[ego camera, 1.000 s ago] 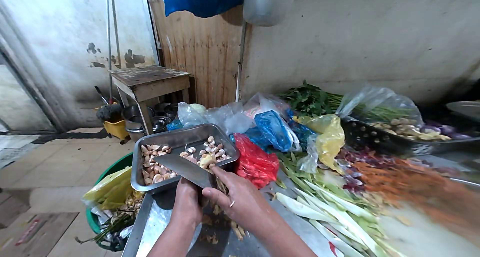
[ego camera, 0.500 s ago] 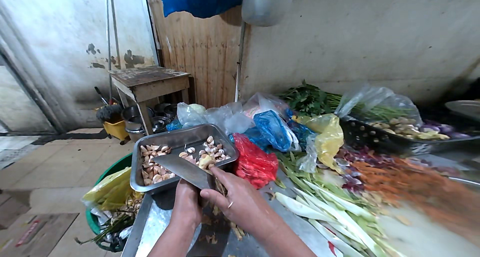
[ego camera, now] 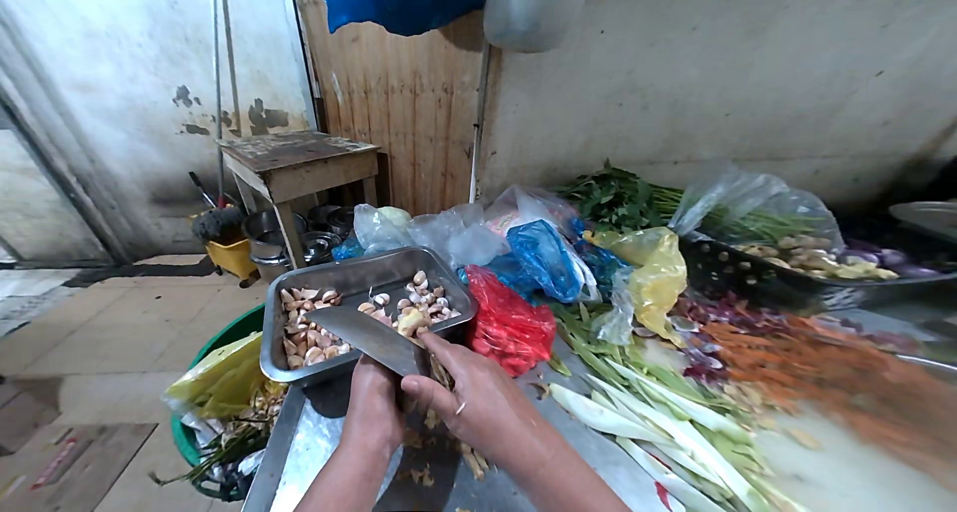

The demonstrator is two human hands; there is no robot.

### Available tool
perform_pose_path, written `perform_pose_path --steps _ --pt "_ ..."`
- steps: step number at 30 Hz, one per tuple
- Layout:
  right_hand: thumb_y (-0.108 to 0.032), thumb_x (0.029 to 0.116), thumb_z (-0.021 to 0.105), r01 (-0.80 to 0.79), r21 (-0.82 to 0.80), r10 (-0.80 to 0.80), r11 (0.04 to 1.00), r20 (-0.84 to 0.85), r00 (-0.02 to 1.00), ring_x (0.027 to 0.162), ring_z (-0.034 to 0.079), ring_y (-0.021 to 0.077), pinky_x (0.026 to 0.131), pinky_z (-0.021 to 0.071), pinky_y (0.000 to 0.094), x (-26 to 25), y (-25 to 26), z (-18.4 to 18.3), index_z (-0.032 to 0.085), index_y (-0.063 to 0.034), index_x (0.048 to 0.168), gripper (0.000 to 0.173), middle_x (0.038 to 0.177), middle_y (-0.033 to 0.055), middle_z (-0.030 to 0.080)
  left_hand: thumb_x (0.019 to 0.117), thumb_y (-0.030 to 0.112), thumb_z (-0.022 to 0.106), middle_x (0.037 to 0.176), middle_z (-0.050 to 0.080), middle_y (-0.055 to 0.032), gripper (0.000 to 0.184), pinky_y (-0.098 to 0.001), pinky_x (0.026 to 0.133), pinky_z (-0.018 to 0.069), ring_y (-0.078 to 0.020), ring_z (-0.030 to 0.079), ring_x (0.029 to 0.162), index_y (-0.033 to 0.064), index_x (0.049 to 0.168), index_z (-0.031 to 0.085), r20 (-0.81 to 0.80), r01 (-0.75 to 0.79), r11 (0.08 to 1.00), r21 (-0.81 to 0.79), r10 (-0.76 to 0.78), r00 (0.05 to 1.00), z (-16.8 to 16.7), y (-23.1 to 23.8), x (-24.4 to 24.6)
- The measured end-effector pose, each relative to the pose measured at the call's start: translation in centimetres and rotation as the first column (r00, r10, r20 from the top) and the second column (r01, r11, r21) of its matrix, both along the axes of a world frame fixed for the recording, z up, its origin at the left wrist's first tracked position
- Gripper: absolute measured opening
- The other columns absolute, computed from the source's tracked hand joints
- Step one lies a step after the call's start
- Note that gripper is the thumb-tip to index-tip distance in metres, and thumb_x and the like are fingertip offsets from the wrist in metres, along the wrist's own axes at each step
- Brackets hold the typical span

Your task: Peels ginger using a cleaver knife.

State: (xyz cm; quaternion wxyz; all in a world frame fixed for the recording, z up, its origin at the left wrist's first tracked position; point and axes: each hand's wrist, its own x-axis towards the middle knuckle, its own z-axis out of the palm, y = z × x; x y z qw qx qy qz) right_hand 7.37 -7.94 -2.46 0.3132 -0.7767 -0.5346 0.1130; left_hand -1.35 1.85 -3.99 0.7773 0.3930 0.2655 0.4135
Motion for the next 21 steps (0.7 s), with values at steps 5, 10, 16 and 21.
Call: perform_pose_path --steps 5,10,16,21 --pt "-0.072 0.0976 0.042 -0.001 -0.029 0.001 1.000 -0.012 1.000 0.128 0.061 0.0302 0.108 0.0461 0.0525 -0.01 -0.03 0.19 0.046 -0.0118 0.155 0.083 0.139 0.0156 0.063 0.1116 0.014 0.030 0.075 0.065 -0.0052 0.028 -0.0249 0.053 0.0539 -0.0103 0.065 0.063 0.0061 0.102 0.055 -0.018 0.000 0.999 -0.033 -0.001 1.000 0.28 -0.09 0.05" --pt "-0.070 0.0981 0.044 -0.003 -0.047 0.003 0.999 -0.013 1.000 0.128 0.060 0.0294 0.108 0.0460 0.0515 -0.06 -0.03 0.32 0.043 -0.0122 0.156 0.082 0.140 0.0150 0.062 0.1107 0.012 0.031 0.075 0.065 -0.0049 0.026 -0.0249 0.054 0.0545 -0.0100 0.065 0.063 0.0060 0.101 0.055 -0.009 -0.002 1.000 -0.020 0.002 1.000 0.13 -0.14 -0.01" --pt "-0.069 0.0978 0.046 0.001 -0.069 -0.003 0.998 -0.031 1.000 0.130 0.059 0.0289 0.109 0.0451 0.0510 -0.11 -0.02 0.41 0.042 -0.0131 0.157 0.082 0.142 0.0145 0.061 0.1103 0.011 0.030 0.079 0.066 -0.0053 0.026 -0.0269 0.060 0.0569 -0.0110 0.067 0.069 0.0053 0.105 0.055 -0.001 -0.002 1.000 -0.005 0.002 1.000 -0.08 -0.16 0.04" --pt "-0.070 0.0974 0.046 -0.009 -0.070 0.006 0.997 -0.043 0.999 0.130 0.059 0.0293 0.109 0.0449 0.0514 -0.05 -0.05 0.38 0.041 -0.0119 0.157 0.084 0.142 0.0149 0.060 0.1099 0.010 0.030 0.081 0.066 -0.0055 0.025 -0.0277 0.064 0.0578 -0.0113 0.068 0.072 0.0048 0.108 0.054 0.012 0.000 1.000 0.017 0.000 1.000 -0.33 -0.19 0.05"
